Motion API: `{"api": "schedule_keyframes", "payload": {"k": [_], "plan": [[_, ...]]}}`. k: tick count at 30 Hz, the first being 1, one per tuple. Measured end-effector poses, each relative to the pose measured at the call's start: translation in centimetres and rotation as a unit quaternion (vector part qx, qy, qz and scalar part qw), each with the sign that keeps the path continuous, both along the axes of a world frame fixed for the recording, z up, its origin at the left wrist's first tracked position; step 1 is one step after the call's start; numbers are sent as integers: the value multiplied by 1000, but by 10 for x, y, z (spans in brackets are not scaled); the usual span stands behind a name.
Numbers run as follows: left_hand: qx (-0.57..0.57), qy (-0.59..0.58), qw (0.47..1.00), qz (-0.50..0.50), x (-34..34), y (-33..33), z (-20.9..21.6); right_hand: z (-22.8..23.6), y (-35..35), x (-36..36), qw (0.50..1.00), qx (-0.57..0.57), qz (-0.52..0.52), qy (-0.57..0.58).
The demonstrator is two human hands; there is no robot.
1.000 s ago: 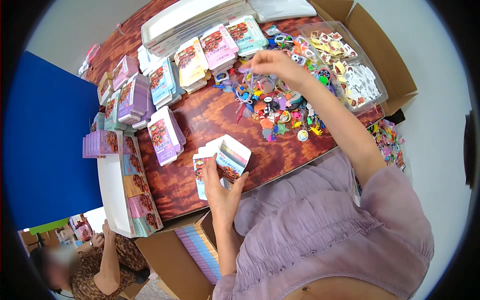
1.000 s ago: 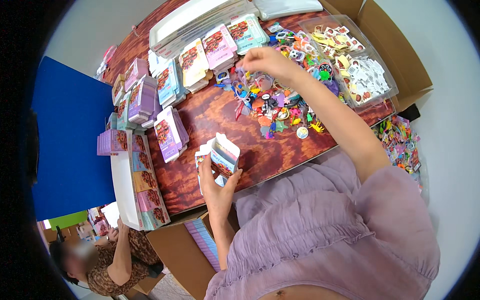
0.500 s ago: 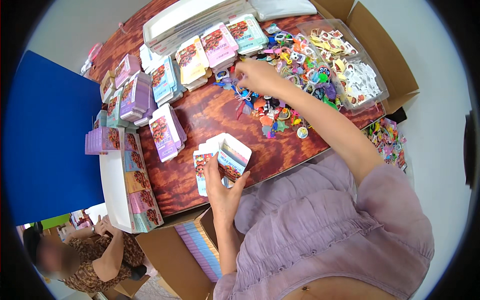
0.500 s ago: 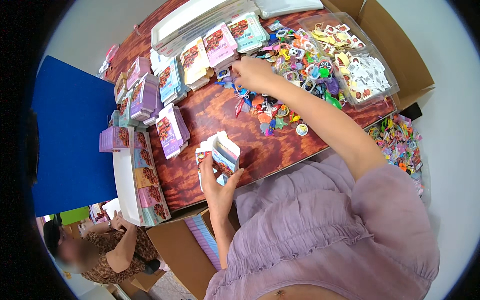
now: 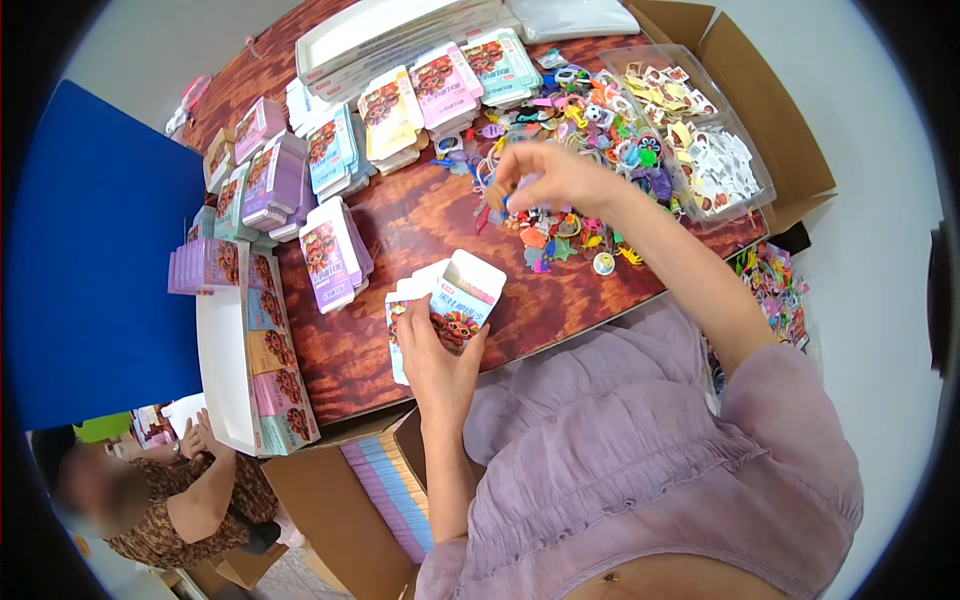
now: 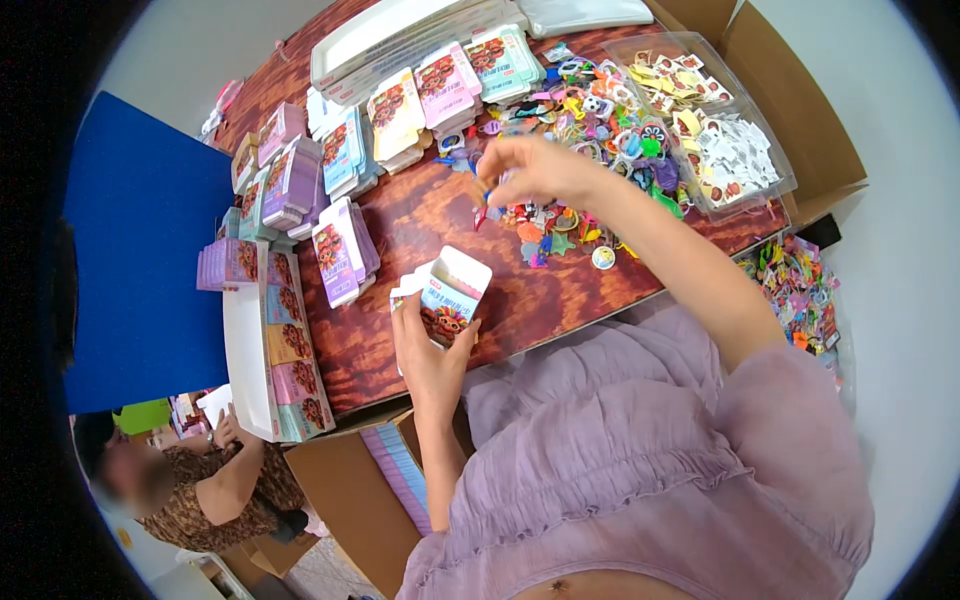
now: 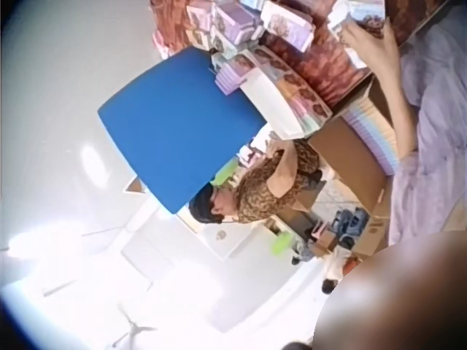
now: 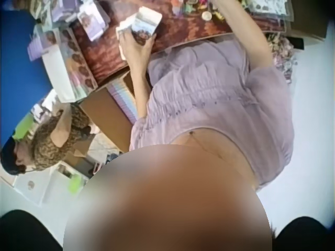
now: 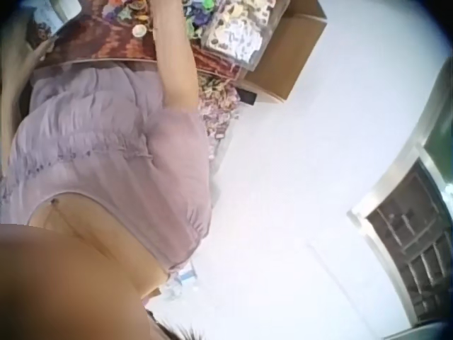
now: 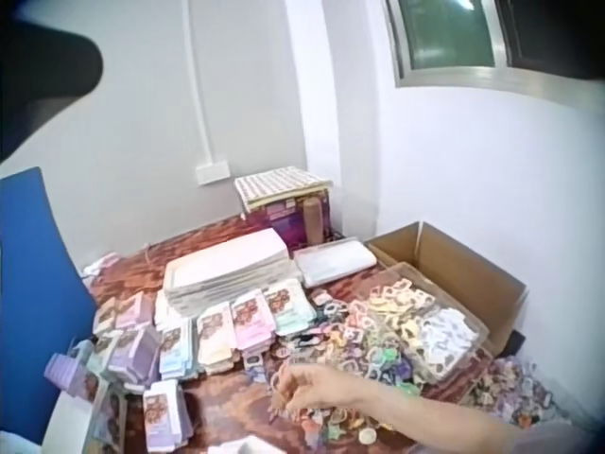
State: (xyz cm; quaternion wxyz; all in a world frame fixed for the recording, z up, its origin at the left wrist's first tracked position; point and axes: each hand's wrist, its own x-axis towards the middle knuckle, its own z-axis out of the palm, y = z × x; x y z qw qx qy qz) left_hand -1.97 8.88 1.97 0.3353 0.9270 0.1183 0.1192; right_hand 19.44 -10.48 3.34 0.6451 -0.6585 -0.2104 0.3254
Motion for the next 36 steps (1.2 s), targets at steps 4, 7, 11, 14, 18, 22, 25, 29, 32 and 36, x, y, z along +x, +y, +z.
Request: {"api": "schedule_keyframes", "payload": {"k": [4, 7, 11, 14, 18, 22, 25, 29, 32, 36], "plan": [[18, 20, 1000, 1, 5, -10, 3, -12, 8, -49, 993, 73, 60, -70], [12, 20, 1000, -11, 3, -13, 1, 0, 15, -79, 971, -50, 1, -232], [-6, 15, 1000, -6, 1, -16, -3, -1, 19, -100, 939, -106, -29, -326], [-42, -6, 999, 2, -1, -16, -6, 7, 17, -108, 914, -72, -36, -398], [-46, -60, 997, 3, -3, -16, -9, 13, 18, -121, 911, -70, -71, -401], [-44, -101, 994, 3, -6, -15, -17, 21, 14, -126, 894, -82, -49, -439], [-52, -143, 988, -7, -9, -16, -25, 26, 16, -138, 865, -101, -19, -491], [-94, -170, 981, 7, -6, -18, -31, 30, 25, -141, 858, -63, -36, -508], [-136, -187, 973, 11, -7, -15, -32, 30, 26, -137, 905, 26, -64, -419], [-195, -172, 966, 7, -11, -18, -37, 50, 16, -129, 954, 50, -36, -294]]}}
